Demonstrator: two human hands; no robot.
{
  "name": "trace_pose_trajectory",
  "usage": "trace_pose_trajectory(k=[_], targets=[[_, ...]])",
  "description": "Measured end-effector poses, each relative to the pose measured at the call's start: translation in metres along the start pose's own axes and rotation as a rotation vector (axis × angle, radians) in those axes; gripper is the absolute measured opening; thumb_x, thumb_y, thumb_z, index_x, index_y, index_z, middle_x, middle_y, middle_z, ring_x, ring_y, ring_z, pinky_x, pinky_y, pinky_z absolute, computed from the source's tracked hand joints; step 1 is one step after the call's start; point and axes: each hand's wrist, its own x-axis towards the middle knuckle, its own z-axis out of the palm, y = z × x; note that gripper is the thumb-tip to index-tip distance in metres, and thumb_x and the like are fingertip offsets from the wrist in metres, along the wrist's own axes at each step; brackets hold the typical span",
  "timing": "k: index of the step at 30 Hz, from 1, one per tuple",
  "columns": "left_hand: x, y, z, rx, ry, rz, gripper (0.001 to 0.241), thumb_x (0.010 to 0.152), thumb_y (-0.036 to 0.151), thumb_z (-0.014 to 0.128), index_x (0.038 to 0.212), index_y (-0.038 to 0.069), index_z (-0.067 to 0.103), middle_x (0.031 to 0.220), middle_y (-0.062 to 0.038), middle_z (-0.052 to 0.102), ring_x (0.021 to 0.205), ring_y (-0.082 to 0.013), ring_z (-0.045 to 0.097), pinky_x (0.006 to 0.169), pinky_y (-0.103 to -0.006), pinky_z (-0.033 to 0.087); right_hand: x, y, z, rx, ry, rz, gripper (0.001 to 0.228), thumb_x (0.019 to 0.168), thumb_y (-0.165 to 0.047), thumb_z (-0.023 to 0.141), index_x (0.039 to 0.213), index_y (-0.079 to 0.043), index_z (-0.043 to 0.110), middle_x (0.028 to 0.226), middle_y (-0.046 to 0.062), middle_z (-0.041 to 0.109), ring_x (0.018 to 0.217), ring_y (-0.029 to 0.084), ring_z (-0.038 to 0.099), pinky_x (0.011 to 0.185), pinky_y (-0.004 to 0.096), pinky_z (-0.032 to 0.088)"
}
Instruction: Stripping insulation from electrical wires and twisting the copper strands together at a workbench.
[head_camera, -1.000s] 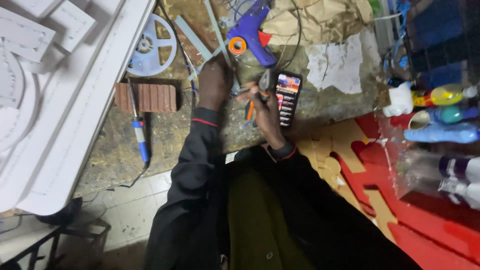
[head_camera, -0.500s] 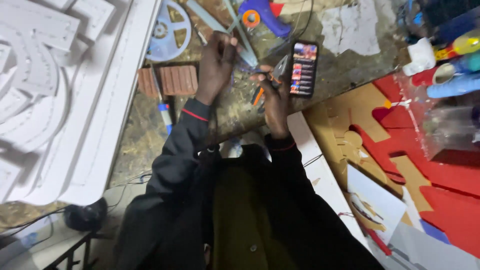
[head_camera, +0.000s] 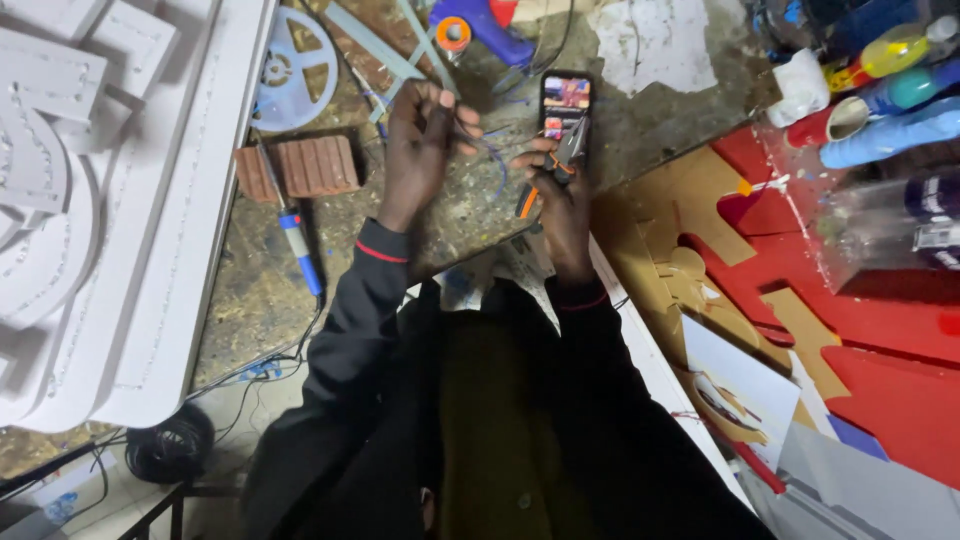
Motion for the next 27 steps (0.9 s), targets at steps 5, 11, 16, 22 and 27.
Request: trace_pose_trajectory(k=[5,11,16,22,27], targets=[[-0.005,0.008,0.024,-0.069,0.162,-0.165,0.026,0.119,0.031,0.058,0.117,0.005,0.051,0.101,-0.018,0.080,0.086,-0.0245,0.084,0.074,-0.0345,0.074,0.008,-0.013,-0.021,0.084,-0.107,-0.043,0.032,0.104,-0.002,0.066,0.135,-0.004,0.065,0.113,0.015,0.085,0.107,0.018,0.072,0.095,0.031,0.052],[-0.031,0.005,0.029,-0.059,0.342,-0.102,0.022,0.121,0.021,0.056,0.121,-0.001,0.053,0.096,-0.020,0.080,0.085,-0.0247,0.085,0.073,-0.0345,0.077,0.034,0.004,-0.039,0.086,-0.219,-0.059,0.031,0.105,-0.009,0.073,0.135,-0.003,0.067,0.108,0.016,0.084,0.096,0.014,0.070,0.077,0.023,0.051],[-0.049,0.030,0.014,-0.042,0.385,0.002,0.016,0.120,0.013,0.058,0.129,0.001,0.052,0.095,-0.023,0.080,0.085,-0.0287,0.085,0.074,-0.0395,0.077,0.055,-0.004,-0.016,0.088,-0.243,-0.102,0.032,0.109,-0.011,0.071,0.139,-0.004,0.064,0.110,0.017,0.081,0.099,0.017,0.070,0.074,0.027,0.060],[-0.086,0.062,-0.028,-0.056,0.364,0.036,0.018,0.121,0.010,0.056,0.133,-0.001,0.050,0.100,-0.026,0.080,0.089,-0.0303,0.085,0.075,-0.0406,0.077,0.047,-0.040,0.061,0.068,-0.423,-0.228,0.033,0.113,-0.020,0.077,0.136,0.002,0.067,0.104,0.024,0.079,0.091,0.021,0.070,0.062,0.030,0.063],[-0.111,0.091,-0.069,0.015,0.254,-0.026,0.018,0.120,0.010,0.058,0.131,-0.004,0.055,0.098,-0.027,0.080,0.086,-0.0292,0.084,0.073,-0.0406,0.077,0.021,-0.063,0.135,0.105,-0.662,-0.286,0.031,0.109,-0.016,0.082,0.131,0.006,0.077,0.083,0.019,0.074,0.077,0.022,0.074,0.063,0.029,0.059]])
